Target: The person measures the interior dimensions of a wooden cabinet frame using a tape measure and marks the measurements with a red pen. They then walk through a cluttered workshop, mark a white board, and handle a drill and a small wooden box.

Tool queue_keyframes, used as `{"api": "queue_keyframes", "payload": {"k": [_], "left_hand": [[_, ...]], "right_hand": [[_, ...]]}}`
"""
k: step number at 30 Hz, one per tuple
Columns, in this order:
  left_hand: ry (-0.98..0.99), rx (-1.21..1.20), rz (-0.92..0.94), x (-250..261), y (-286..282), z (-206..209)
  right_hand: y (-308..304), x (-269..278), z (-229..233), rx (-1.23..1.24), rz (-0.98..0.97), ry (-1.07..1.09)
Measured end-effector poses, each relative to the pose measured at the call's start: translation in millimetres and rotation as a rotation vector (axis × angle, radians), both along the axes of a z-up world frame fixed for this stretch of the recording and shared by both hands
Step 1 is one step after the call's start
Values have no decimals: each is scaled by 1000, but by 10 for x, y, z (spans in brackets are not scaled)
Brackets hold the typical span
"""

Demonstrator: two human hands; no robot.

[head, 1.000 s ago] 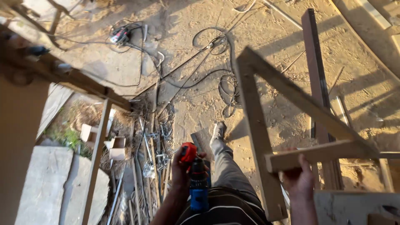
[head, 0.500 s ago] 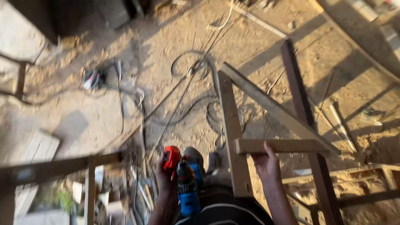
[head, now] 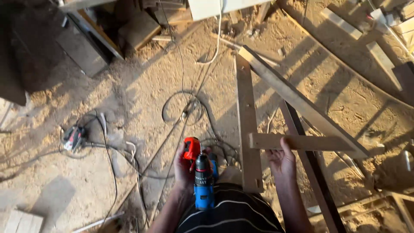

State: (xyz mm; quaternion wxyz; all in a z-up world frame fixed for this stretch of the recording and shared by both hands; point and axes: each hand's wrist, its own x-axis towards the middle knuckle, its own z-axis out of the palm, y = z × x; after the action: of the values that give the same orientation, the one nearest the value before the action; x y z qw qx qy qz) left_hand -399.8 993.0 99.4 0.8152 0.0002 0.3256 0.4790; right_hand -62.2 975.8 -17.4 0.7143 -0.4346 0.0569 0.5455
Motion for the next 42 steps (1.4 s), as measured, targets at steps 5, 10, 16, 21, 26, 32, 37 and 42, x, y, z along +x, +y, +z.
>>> {"api": "queue_keyframes", "payload": {"k": [5,10,16,21,26,32,37,42], "left_hand": [[1,-124,-94,202,1051,155],[-95,-198,-124,514,2197,60],[8,-61,26,1209,3604,58],[48,-20,20,1815,4692,328],[-22,-89,-10,2100,5455,440],[5,-139,-11,2253,6454,300],[21,-134,-28,2298,7234,346],[96,-139,71,2292,7683,456]], "right_hand": [[966,1,579,103,7,-12],[2173,525,208,119,48,9],[4019,1194,-34,114,-4,149],[5475,1458,610,79,204,-73],[6803,1800,124,53,239,-144],[8440,2009,-352,147,289,23],[9532,1925,-409,251,289,104],[10140,1776,-288,256,318,64]]}}
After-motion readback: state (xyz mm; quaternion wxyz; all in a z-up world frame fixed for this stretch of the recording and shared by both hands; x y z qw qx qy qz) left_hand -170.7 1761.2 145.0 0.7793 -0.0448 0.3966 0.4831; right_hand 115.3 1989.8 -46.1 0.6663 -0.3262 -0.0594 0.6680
